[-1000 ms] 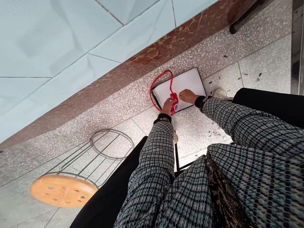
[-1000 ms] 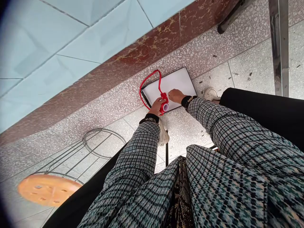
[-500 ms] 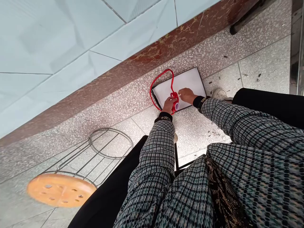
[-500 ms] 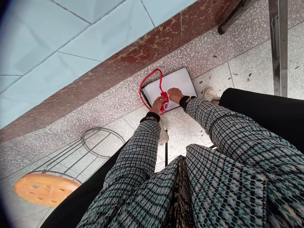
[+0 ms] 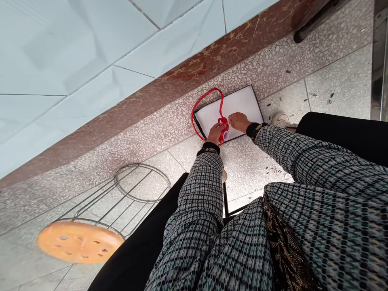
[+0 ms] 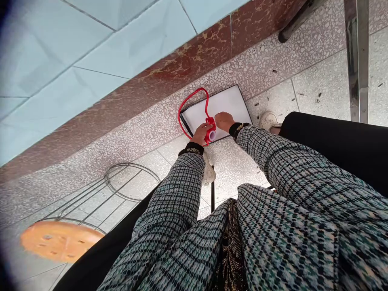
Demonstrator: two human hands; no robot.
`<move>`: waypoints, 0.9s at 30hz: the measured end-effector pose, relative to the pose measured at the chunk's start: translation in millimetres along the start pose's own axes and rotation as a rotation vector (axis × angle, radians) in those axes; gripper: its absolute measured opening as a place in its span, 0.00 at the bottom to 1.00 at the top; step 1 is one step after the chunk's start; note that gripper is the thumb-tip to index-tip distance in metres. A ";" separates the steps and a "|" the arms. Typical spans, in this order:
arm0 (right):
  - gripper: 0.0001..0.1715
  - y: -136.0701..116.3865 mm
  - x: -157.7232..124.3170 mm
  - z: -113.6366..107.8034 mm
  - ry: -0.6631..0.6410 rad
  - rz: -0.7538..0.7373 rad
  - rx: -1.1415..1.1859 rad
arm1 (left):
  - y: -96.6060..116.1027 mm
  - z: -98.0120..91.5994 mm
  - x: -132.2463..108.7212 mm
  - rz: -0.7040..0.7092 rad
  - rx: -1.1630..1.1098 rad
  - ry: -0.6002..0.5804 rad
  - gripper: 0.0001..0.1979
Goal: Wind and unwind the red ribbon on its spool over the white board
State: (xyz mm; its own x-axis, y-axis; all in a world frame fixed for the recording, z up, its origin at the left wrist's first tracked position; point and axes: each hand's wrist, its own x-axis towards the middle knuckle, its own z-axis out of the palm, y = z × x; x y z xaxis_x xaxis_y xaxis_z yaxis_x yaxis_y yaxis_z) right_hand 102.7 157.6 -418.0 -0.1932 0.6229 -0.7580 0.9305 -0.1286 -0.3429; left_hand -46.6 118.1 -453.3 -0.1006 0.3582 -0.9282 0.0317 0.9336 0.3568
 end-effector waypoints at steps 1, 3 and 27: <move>0.18 1.7 -0.4 0.5 0.006 -0.007 0.013 | -0.7 -1.6 0.7 0.007 -0.002 -0.003 0.10; 0.18 4.1 0.2 1.5 0.016 -0.017 0.035 | -1.5 -4.4 0.8 0.018 -0.003 -0.005 0.10; 0.14 17.9 18.6 22.8 0.105 -0.172 0.225 | 5.3 2.1 -7.7 0.006 -0.040 0.015 0.05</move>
State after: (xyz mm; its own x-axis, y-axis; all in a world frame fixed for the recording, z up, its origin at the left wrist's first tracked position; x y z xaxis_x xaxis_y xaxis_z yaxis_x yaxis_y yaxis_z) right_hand 108.7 149.2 -450.9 -0.2975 0.7253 -0.6208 0.7927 -0.1748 -0.5841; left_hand -43.6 120.3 -444.5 -0.1158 0.3629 -0.9246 -0.0074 0.9305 0.3661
